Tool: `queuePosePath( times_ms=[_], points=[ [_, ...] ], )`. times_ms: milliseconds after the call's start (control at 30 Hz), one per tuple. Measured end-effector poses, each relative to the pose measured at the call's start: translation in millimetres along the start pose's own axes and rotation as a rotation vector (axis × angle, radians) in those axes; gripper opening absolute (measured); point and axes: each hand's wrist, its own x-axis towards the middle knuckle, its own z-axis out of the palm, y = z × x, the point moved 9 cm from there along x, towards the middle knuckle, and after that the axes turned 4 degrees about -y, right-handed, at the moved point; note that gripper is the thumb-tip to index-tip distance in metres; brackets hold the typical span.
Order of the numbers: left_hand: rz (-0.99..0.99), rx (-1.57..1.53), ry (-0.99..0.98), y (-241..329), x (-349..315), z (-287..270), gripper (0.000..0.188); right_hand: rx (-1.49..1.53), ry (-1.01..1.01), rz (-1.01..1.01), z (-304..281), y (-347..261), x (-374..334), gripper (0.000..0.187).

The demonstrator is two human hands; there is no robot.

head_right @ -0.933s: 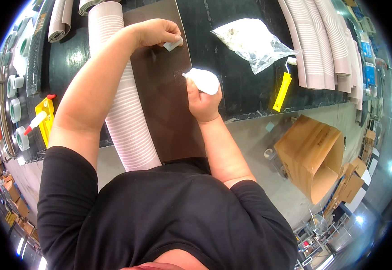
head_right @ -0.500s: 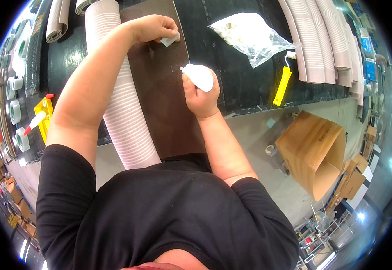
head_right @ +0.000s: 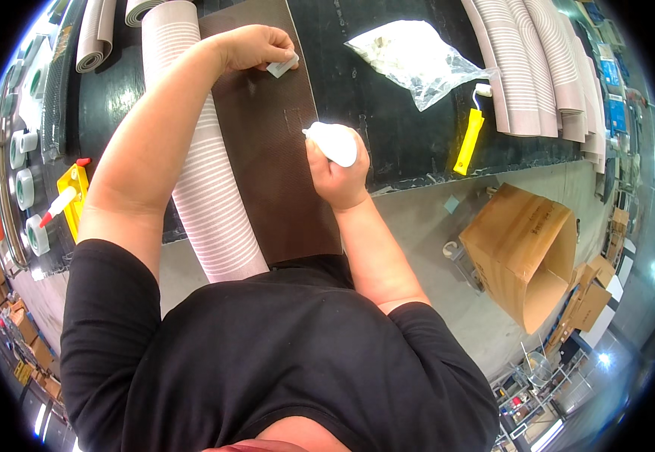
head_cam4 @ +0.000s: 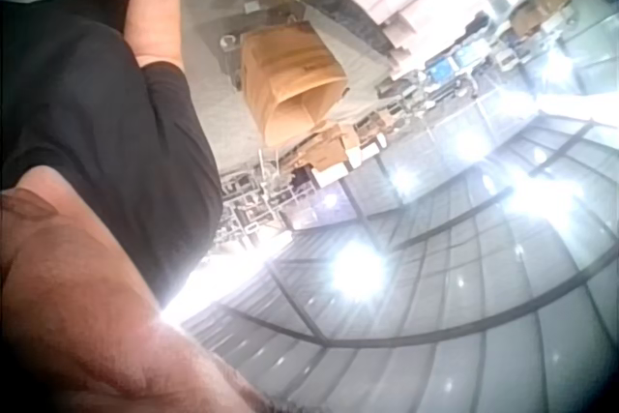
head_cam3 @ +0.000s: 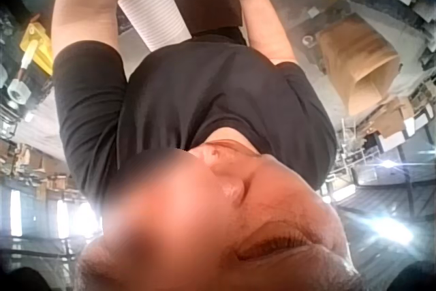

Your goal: The person applies adhesive from a bottle onto small plastic strips and uses a small roller to press the strips onto large brown insulation rolls on a workbench.

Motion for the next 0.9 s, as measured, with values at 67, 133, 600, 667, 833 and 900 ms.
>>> queuePosePath(
  times_ms=[67,133,600,667,833,900],
  points=[
    [-0.002,-0.007,0.000,0.0,-0.6,-0.3,0.016,0.012,-0.008,0.010,-1.1,0.5,-1.8,0.015],
    [0.001,0.008,-0.002,0.8,-1.1,-0.5,0.017,0.023,-0.017,0.019,-1.7,0.2,-2.7,0.015],
    [-0.008,0.028,-0.025,-2.2,3.8,-0.4,0.021,0.171,-0.055,0.077,4.3,-0.1,1.1,0.016],
    [-0.010,0.026,-0.021,-2.9,3.7,-0.9,0.021,0.156,-0.064,0.067,4.8,-0.9,1.6,0.016],
    [-0.042,0.052,0.002,-0.6,0.1,-2.4,0.019,0.108,-0.062,0.045,3.9,-1.9,2.6,0.016],
    [-0.036,0.046,0.004,0.2,-1.5,-1.9,0.019,0.090,-0.049,0.020,1.4,-3.5,1.9,0.013]
  ],
)
